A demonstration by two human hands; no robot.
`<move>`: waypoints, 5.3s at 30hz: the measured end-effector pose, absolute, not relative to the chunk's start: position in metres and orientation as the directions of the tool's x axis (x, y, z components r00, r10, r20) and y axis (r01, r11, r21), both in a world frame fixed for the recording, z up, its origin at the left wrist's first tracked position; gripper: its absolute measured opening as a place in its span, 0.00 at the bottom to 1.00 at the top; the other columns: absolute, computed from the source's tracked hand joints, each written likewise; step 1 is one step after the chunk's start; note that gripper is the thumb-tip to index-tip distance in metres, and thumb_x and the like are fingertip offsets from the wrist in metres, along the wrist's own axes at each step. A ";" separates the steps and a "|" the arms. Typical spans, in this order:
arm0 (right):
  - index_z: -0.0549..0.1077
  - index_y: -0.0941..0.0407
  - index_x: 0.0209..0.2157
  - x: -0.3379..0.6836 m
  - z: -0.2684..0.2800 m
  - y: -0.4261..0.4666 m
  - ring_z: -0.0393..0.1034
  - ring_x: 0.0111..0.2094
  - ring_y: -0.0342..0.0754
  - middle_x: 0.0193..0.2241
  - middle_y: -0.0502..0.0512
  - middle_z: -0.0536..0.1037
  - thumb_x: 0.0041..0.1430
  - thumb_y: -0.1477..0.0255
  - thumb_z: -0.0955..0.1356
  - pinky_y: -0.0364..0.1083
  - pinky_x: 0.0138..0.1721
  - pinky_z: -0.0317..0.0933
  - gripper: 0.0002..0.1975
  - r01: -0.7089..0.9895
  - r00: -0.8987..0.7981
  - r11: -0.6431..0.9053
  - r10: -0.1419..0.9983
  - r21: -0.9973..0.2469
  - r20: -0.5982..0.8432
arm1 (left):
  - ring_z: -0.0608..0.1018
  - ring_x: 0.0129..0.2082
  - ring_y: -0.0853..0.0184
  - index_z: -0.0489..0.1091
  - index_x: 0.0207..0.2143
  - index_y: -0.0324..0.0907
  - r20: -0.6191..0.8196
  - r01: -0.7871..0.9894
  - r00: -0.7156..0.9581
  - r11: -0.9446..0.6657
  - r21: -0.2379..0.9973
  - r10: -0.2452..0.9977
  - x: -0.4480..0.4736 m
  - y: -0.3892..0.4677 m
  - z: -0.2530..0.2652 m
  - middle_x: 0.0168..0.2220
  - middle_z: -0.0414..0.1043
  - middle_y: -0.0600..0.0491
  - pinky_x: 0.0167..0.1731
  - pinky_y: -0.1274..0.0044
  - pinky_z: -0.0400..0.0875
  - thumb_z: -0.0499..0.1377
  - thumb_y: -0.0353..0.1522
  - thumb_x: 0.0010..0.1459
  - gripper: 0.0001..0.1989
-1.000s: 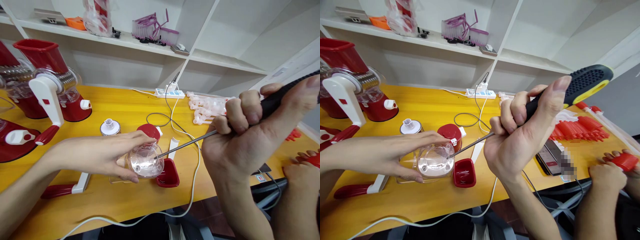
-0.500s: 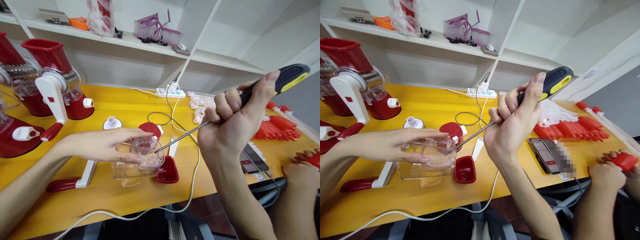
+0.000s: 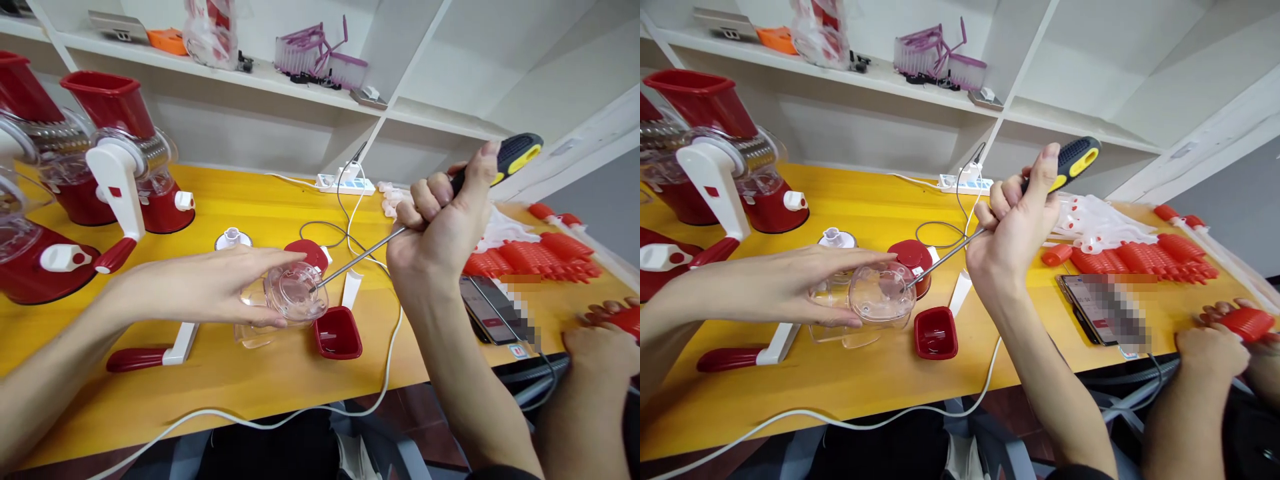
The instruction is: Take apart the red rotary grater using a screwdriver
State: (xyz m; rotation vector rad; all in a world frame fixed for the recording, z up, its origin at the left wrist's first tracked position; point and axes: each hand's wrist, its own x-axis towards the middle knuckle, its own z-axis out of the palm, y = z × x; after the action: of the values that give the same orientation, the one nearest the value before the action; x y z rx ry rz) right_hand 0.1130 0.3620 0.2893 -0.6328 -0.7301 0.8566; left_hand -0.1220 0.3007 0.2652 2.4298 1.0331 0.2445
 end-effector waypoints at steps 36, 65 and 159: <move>0.57 0.56 0.28 0.146 0.249 0.347 0.36 0.16 0.33 0.18 0.37 0.47 0.67 0.61 0.65 0.34 0.15 0.35 0.19 -0.612 0.406 0.357 0.907 -0.706 0.107 | 0.77 0.46 0.53 0.75 0.48 0.43 0.204 0.770 0.595 -0.624 0.130 0.777 -0.103 0.271 0.255 0.41 0.77 0.46 0.58 0.58 0.62 0.52 0.57 0.61 0.30; 0.60 0.54 0.31 0.135 0.227 0.302 0.39 0.16 0.33 0.19 0.39 0.51 0.56 0.55 0.72 0.36 0.14 0.35 0.21 -0.571 0.243 0.309 0.949 -0.761 0.202 | 0.72 0.58 0.44 0.43 0.69 0.40 0.127 0.918 0.354 -0.370 0.145 0.927 -0.134 0.232 0.188 0.63 0.62 0.33 0.50 0.58 0.73 0.57 0.56 0.58 0.47; 0.57 0.54 0.27 0.146 0.197 0.349 0.52 0.17 0.34 0.18 0.40 0.56 0.60 0.52 0.68 0.36 0.19 0.49 0.23 -0.615 0.391 0.386 0.907 -0.688 0.160 | 0.80 0.38 0.54 0.60 0.52 0.40 0.024 0.975 0.212 -0.210 -0.065 0.977 -0.153 0.252 0.216 0.43 0.77 0.45 0.40 0.66 0.71 0.55 0.52 0.63 0.27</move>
State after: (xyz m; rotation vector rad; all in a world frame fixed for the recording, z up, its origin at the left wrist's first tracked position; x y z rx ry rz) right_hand 0.1463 0.3485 0.1975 -0.5863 -0.5772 1.0398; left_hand -0.1526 0.2522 0.2158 2.4960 2.0136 -0.0352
